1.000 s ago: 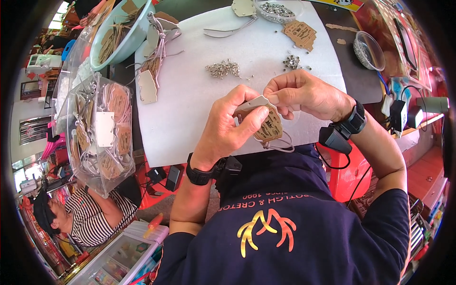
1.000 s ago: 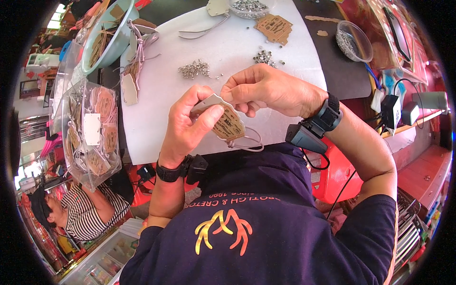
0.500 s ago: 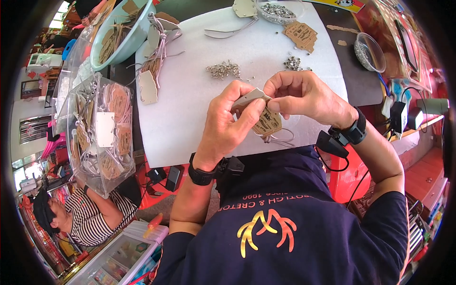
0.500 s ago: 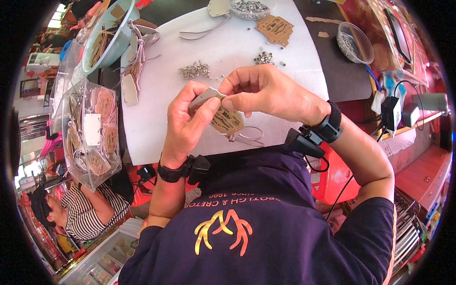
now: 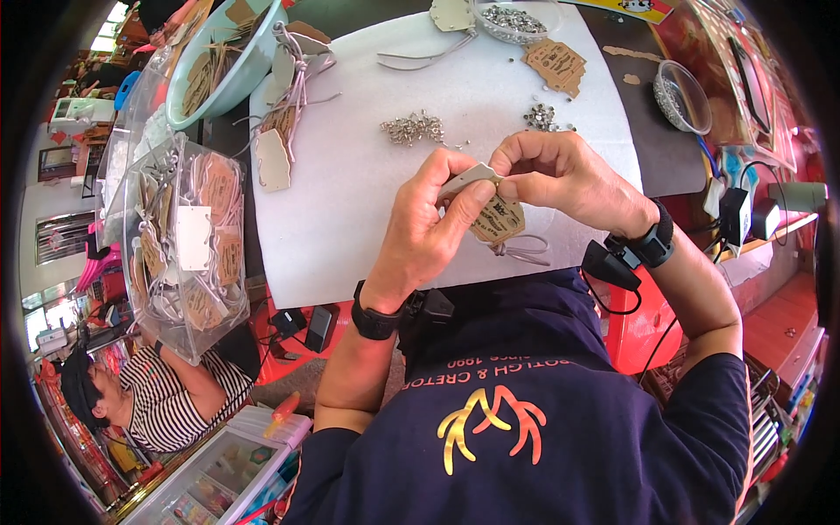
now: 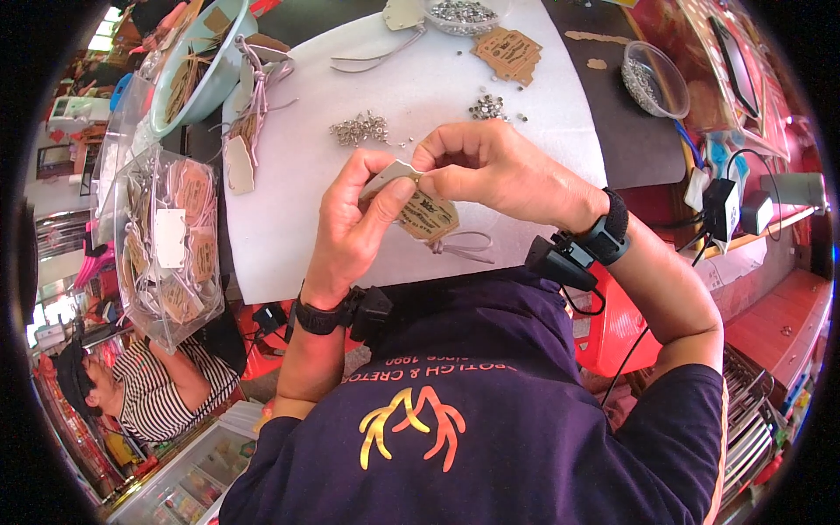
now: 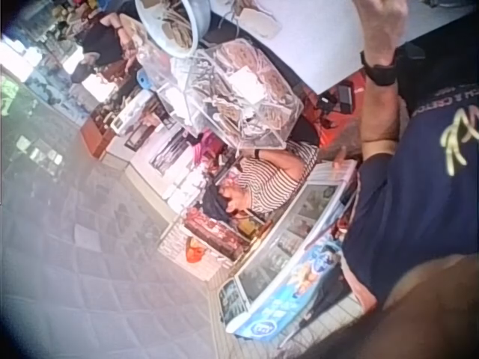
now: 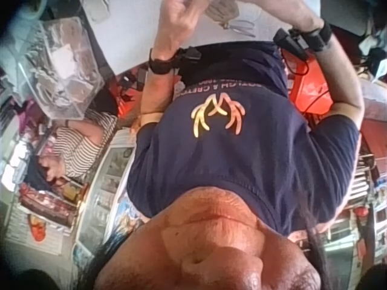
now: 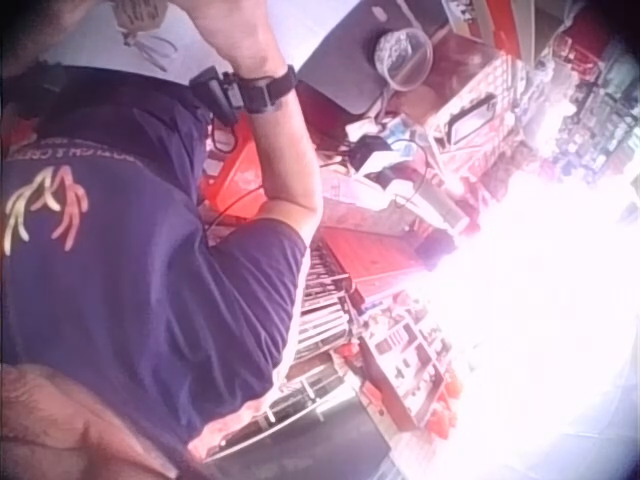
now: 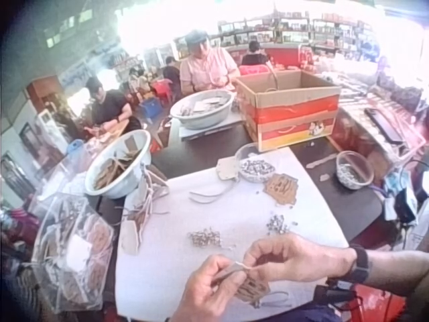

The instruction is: Attaching strings and eyelets to cardboard product tags in a factory setting.

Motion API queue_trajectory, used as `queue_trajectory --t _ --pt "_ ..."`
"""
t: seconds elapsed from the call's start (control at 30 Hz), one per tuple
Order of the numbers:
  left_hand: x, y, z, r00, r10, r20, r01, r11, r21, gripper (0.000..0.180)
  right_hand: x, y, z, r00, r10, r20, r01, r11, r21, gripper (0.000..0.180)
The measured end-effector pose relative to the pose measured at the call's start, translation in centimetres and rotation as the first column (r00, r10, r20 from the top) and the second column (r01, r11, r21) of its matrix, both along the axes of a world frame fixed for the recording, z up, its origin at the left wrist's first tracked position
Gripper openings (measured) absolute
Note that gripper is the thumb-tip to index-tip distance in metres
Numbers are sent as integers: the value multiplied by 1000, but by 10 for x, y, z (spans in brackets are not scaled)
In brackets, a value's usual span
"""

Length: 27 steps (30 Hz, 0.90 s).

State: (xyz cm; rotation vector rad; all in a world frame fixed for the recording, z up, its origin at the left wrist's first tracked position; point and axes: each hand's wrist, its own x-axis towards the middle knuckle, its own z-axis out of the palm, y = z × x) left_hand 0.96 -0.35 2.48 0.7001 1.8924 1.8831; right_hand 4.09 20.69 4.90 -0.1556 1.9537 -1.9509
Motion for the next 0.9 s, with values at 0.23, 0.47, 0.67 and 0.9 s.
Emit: queue_trajectory --t 0.23,0.47,0.67,0.9 --pt "1 2 -3 992 121 39 -120 992 -26 20 4 -8 -6 989 -137 47 140 989 -57 17" --pt "-8 -7 3 936 -2 351 -24 997 70 20 6 -11 -3 973 -214 81 224 965 -134 13" --pt "-3 -13 -8 924 32 382 -99 983 156 19 20 -21 60 842 -29 -538 123 982 140 9" --pt "-7 -10 -23 945 55 322 -100 987 126 19 16 -29 65 805 93 -586 -127 992 -18 7"
